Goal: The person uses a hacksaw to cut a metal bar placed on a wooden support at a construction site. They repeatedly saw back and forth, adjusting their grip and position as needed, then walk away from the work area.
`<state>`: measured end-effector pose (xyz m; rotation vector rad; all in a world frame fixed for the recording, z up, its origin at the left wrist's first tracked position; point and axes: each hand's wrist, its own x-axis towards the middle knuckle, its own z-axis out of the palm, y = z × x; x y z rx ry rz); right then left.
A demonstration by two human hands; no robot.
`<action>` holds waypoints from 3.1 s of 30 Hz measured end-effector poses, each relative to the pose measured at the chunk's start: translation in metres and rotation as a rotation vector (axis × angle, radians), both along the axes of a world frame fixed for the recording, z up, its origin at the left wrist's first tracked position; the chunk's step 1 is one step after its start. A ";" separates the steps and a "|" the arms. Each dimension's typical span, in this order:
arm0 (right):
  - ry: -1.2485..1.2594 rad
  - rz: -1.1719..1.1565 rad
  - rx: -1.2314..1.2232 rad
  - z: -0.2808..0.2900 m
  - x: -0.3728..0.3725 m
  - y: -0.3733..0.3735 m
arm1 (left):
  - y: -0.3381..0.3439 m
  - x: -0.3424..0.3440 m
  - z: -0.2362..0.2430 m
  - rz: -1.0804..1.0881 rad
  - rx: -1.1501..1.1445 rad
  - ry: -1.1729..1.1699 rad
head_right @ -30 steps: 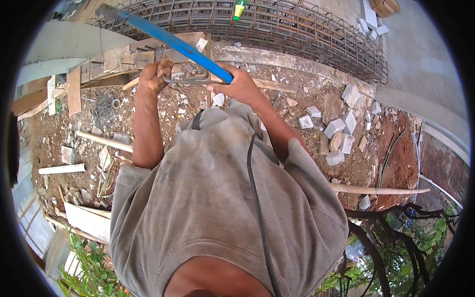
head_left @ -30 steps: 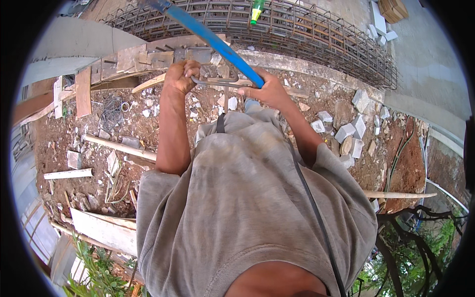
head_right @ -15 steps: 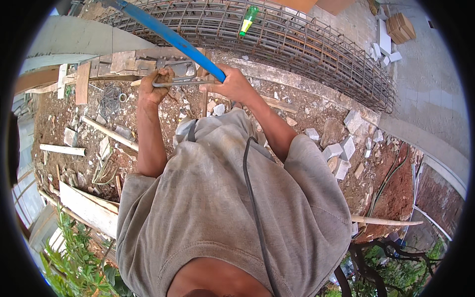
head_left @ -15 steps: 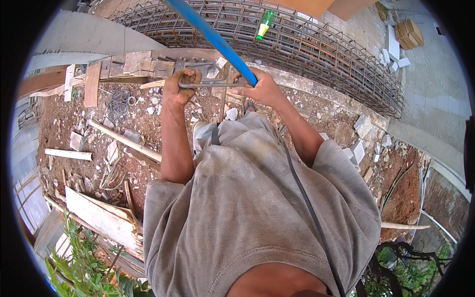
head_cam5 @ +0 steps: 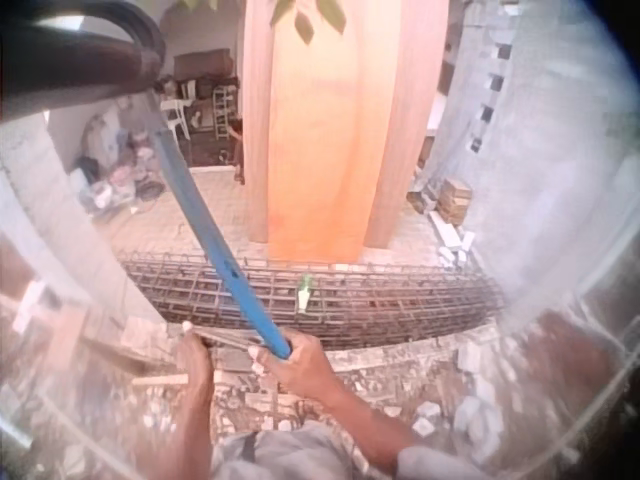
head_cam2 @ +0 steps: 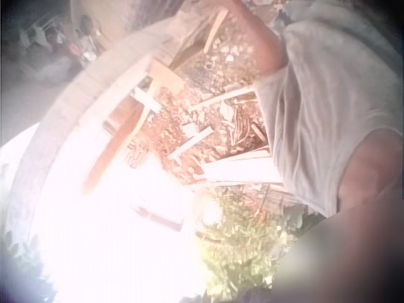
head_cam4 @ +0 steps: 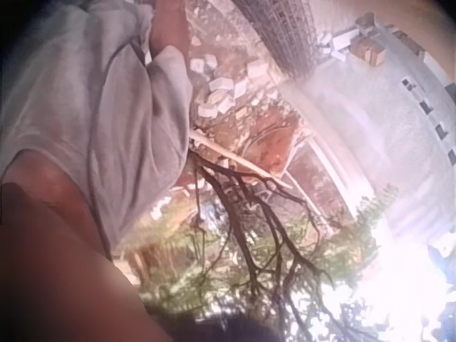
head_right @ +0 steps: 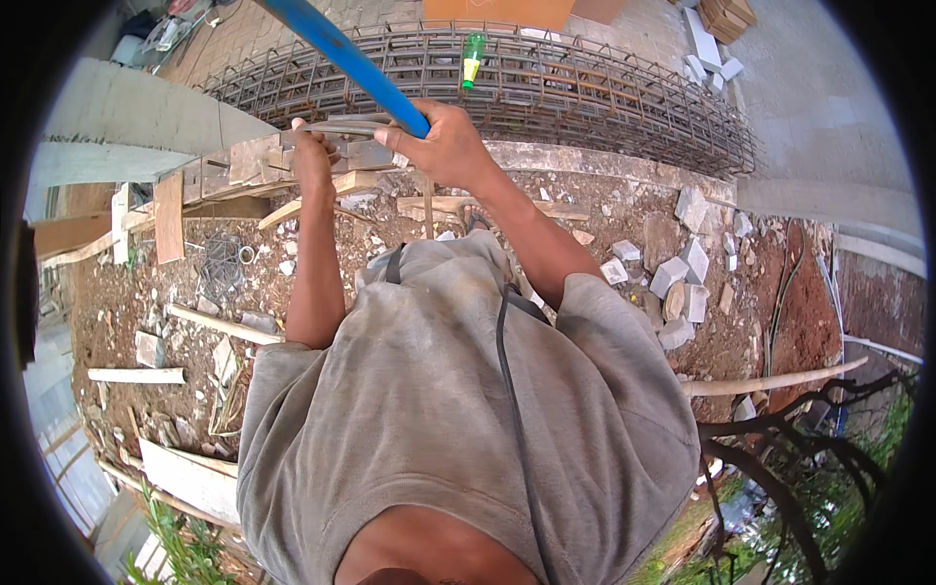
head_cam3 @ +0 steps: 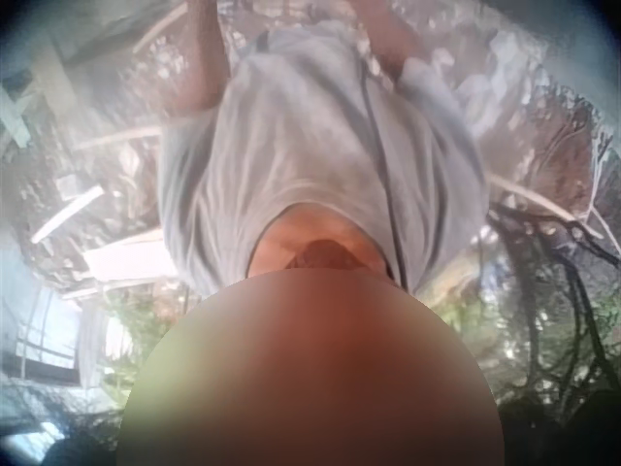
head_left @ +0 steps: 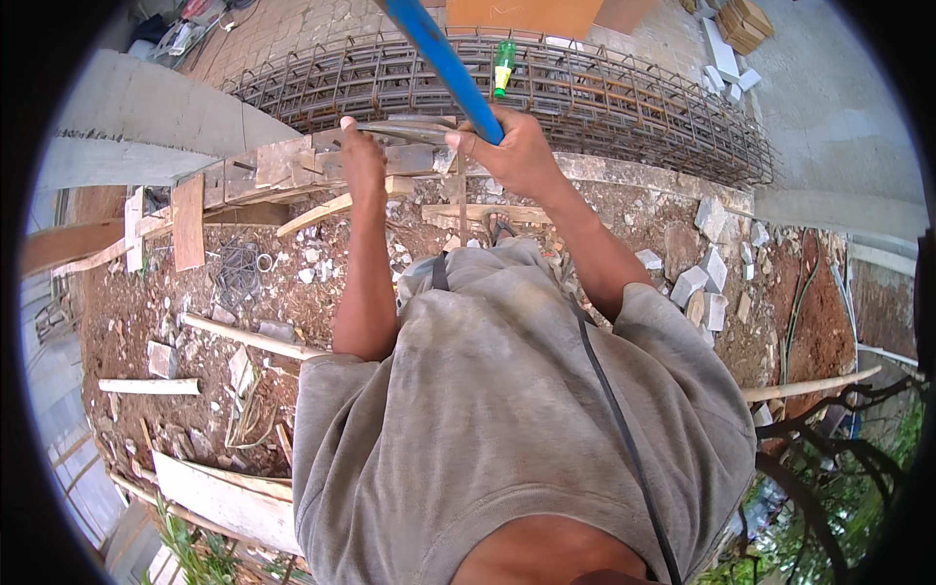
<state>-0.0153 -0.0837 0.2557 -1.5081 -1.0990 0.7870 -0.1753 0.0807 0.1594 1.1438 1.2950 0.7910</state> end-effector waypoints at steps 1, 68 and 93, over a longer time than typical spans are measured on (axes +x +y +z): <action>-0.018 -0.062 -0.066 0.010 -0.012 0.004 | -0.003 0.005 -0.004 0.024 0.044 -0.108; 0.073 -0.038 0.749 0.073 0.075 -0.084 | 0.044 0.058 -0.041 -1.286 0.849 0.614; 0.199 -0.186 0.636 0.100 0.066 0.050 | 0.015 0.063 -0.062 -0.781 1.057 0.756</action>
